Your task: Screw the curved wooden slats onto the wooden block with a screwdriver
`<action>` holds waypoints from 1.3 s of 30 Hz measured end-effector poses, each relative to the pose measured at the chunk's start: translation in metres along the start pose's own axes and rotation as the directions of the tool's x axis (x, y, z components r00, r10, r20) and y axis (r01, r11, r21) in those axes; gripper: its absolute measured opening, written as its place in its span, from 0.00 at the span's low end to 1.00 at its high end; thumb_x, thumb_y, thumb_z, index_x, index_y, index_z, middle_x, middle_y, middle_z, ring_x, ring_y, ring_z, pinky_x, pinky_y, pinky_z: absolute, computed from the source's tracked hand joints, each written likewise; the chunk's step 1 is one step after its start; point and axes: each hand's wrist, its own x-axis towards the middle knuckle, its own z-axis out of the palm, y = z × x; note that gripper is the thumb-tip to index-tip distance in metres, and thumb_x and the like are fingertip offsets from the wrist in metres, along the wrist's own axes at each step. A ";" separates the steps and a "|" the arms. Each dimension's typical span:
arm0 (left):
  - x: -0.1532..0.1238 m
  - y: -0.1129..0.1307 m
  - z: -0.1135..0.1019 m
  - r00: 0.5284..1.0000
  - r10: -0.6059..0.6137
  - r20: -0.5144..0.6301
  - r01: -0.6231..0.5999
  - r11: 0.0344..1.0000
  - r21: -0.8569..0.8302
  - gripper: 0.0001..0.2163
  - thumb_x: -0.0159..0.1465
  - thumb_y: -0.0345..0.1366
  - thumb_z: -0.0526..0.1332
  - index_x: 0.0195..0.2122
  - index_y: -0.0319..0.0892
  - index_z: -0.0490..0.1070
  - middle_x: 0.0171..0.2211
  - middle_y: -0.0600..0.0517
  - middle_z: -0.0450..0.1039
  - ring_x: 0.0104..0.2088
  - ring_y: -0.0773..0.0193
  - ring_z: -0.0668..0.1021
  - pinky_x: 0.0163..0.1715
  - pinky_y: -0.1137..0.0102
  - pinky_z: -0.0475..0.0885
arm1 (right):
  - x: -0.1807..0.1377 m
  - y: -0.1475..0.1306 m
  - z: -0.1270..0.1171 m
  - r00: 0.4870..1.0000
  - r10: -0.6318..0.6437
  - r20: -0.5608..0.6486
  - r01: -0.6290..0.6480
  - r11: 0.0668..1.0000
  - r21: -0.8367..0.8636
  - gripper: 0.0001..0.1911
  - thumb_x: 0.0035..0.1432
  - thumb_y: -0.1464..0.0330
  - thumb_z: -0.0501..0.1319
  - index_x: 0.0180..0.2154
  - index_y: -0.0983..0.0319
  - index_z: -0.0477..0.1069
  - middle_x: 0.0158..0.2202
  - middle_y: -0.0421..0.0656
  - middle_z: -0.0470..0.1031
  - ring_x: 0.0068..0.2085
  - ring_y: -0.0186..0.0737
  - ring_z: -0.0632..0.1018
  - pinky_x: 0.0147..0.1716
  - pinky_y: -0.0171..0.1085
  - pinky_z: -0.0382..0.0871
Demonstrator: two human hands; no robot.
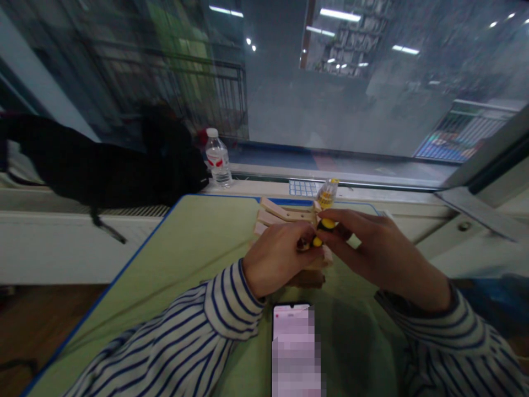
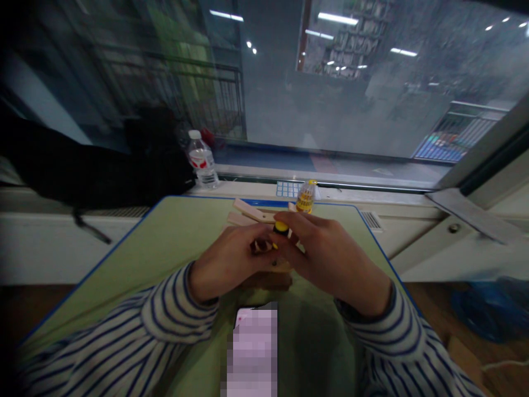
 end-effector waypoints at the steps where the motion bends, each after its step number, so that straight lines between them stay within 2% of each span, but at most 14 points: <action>1: 0.000 0.000 0.000 1.000 0.004 0.000 -0.004 1.000 -0.003 0.09 0.61 0.38 0.59 0.41 0.43 0.74 0.35 0.52 0.75 0.34 0.63 0.75 0.34 0.70 0.68 | 0.000 0.000 0.000 1.000 0.001 0.002 -0.001 1.000 -0.002 0.12 0.63 0.67 0.57 0.48 0.61 0.68 0.37 0.43 0.79 0.32 0.36 0.79 0.33 0.35 0.72; 22: 0.001 -0.005 0.002 0.999 0.025 0.043 -0.023 0.999 -0.040 0.09 0.62 0.37 0.58 0.43 0.44 0.73 0.35 0.53 0.75 0.34 0.64 0.75 0.33 0.71 0.68 | 0.001 0.000 0.002 1.000 0.022 0.014 -0.021 0.999 -0.042 0.12 0.64 0.63 0.57 0.45 0.62 0.68 0.35 0.41 0.78 0.31 0.35 0.79 0.30 0.34 0.68; 28: 0.001 -0.006 0.004 1.000 0.003 0.011 -0.003 1.000 -0.006 0.11 0.61 0.41 0.60 0.42 0.44 0.72 0.36 0.53 0.75 0.34 0.63 0.75 0.32 0.71 0.67 | 0.001 0.000 0.002 1.000 0.024 0.008 -0.023 0.999 -0.048 0.12 0.63 0.62 0.57 0.45 0.63 0.68 0.34 0.42 0.78 0.31 0.36 0.79 0.29 0.34 0.68; 34: 0.001 -0.007 0.003 0.999 0.007 0.032 -0.006 1.000 -0.022 0.08 0.62 0.39 0.59 0.40 0.43 0.73 0.33 0.53 0.74 0.32 0.64 0.74 0.31 0.71 0.65 | -0.002 0.001 -0.002 0.999 0.031 0.041 -0.030 0.999 -0.020 0.16 0.63 0.64 0.58 0.51 0.62 0.66 0.41 0.43 0.78 0.32 0.35 0.78 0.32 0.34 0.70; 39: 0.000 -0.007 0.002 0.999 0.046 0.025 -0.045 0.999 -0.028 0.07 0.62 0.38 0.59 0.39 0.43 0.73 0.30 0.55 0.73 0.29 0.67 0.72 0.28 0.73 0.62 | -0.003 0.000 -0.006 0.998 -0.010 0.065 0.008 0.999 0.040 0.21 0.60 0.72 0.59 0.55 0.59 0.64 0.48 0.42 0.76 0.34 0.32 0.77 0.36 0.33 0.71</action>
